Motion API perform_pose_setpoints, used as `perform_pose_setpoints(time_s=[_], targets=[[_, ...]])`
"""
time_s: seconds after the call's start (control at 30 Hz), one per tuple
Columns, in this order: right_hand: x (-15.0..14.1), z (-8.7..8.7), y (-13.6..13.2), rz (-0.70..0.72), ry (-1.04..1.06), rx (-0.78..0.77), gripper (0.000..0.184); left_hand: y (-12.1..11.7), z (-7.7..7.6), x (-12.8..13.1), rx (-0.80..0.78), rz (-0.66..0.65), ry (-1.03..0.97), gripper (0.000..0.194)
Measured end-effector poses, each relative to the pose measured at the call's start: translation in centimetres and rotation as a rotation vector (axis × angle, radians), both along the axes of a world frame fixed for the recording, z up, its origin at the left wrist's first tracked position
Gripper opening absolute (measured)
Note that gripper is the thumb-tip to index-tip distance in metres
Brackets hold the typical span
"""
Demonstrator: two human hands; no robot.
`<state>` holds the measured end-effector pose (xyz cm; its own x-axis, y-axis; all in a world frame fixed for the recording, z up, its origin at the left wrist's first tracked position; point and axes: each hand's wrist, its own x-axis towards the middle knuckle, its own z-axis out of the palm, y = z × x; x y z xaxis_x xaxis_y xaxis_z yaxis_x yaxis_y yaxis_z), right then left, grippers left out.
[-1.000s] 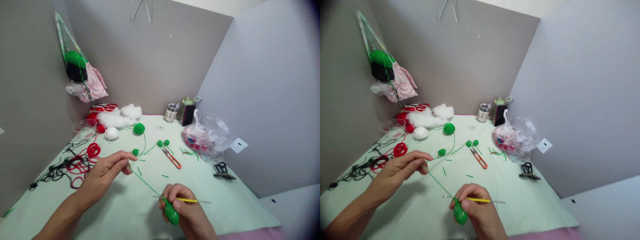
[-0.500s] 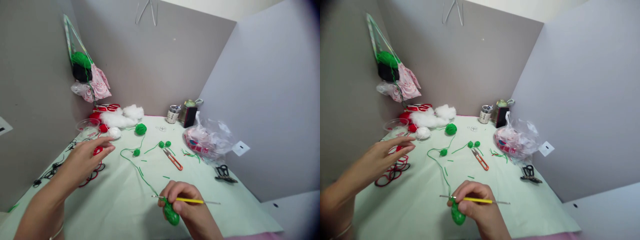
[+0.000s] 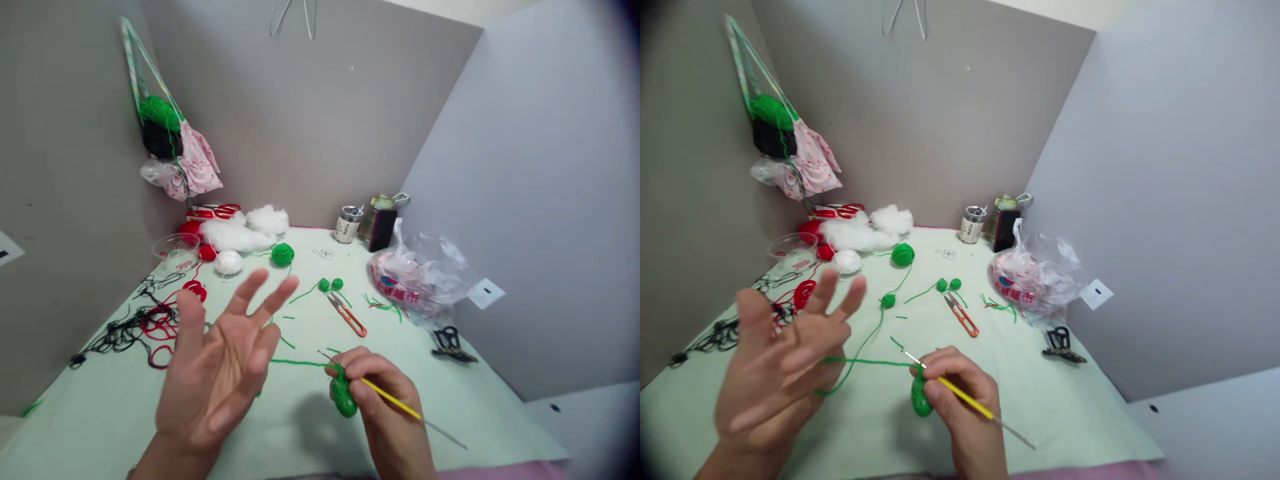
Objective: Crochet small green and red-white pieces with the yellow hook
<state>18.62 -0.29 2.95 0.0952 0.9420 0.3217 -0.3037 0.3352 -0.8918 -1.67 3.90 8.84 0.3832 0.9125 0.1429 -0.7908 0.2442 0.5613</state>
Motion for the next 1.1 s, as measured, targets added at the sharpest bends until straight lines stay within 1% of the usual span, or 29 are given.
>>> perform_pose_setpoints(time_s=[0.03, 0.07, 0.1, 0.13, 0.17, 0.2, 0.23, 0.27, 0.3, 0.33, 0.4, 0.47, 0.5, 0.57, 0.63, 0.7, 0.8, 0.87, 1.0, 1.07, 1.1], targets=[[-0.2, -0.2, -0.1, -0.022, -0.029, 0.033, 0.008, -0.1, 0.5, -0.1, 0.016, 0.08, -0.008, 0.053], [-0.4, -0.3, -0.3, -0.05, -0.057, 0.07, 0.006, -0.2, 0.7, 0.0, 0.062, 0.172, 0.018, 0.051], [-0.6, -0.4, -0.5, -0.087, -0.086, 0.108, 0.005, -0.3, 0.4, 0.3, 0.149, 0.267, 0.069, 0.054], [-0.7, -0.5, -0.6, -0.135, -0.123, 0.143, 0.003, -0.4, -0.3, 0.6, 0.277, 0.361, 0.156, 0.061], [-0.7, -0.5, -0.8, -0.191, -0.167, 0.172, 0.004, -0.5, -1.2, 0.9, 0.43, 0.424, 0.307, 0.064], [-0.8, -0.5, -0.9, -0.246, -0.216, 0.198, 0.007, -0.5, -2.3, 1.3, 0.601, 0.456, 0.507, 0.062], [-0.8, -0.4, -0.9, -0.294, -0.265, 0.217, 0.011, -0.6, -3.4, 1.7, 0.729, 0.47, 0.726, 0.054], [-0.9, -0.5, -1.0, -0.334, -0.312, 0.231, 0.015, -0.6, -4.3, 2.1, 0.769, 0.529, 0.876, 0.048], [-0.9, -0.5, -0.9, -0.362, -0.357, 0.244, 0.019, -0.8, -5.2, 2.4, 0.757, 0.531, 0.945, 0.044], [-1.0, -0.7, -0.8, -0.381, -0.401, 0.267, 0.022, -0.9, -5.8, 2.7, 0.699, 0.48, 0.953, 0.042], [-1.3, -1.1, -0.5, -0.402, -0.499, 0.341, 0.028, -1.3, -6.4, 3.3, 0.472, 0.293, 0.838, 0.048], [-1.5, -1.7, -0.2, -0.429, -0.597, 0.419, 0.032, -1.7, -6.4, 3.8, 0.207, 0.129, 0.674, 0.052], [-1.6, -2.0, -0.1, -0.448, -0.63, 0.442, 0.033, -1.8, -6.3, 4.1, 0.1, 0.085, 0.605, 0.053], [-1.7, -2.4, -0.1, -0.473, -0.639, 0.434, 0.034, -2.0, -6.2, 4.4, -0.018, 0.048, 0.508, 0.057], [-1.7, -2.5, -0.3, -0.458, -0.579, 0.365, 0.034, -2.1, -6.2, 4.5, -0.058, 0.026, 0.458, 0.053], [-1.6, -2.3, -0.5, -0.417, -0.493, 0.267, 0.031, -2.2, -6.3, 4.5, -0.076, 0.027, 0.444, 0.042], [-1.3, -1.9, -0.3, -0.337, -0.379, 0.151, 0.016, -2.1, -6.2, 4.4, -0.089, 0.048, 0.455, 0.036], [-1.0, -1.9, 0.0, -0.248, -0.283, 0.079, 0.008, -2.0, -6.1, 4.3, -0.102, 0.057, 0.466, 0.038], [-0.6, -2.0, 0.8, -0.065, -0.059, -0.108, 0.02, -1.7, -6.2, 4.2, -0.109, 0.074, 0.462, 0.048], [-0.6, -1.9, 0.9, -0.042, -0.008, -0.153, 0.022, -1.6, -6.4, 4.1, -0.09, 0.07, 0.462, 0.053], [-0.6, -1.9, 0.9, -0.054, -0.014, -0.14, 0.02, -1.6, -6.5, 4.1, -0.081, 0.07, 0.471, 0.054]])
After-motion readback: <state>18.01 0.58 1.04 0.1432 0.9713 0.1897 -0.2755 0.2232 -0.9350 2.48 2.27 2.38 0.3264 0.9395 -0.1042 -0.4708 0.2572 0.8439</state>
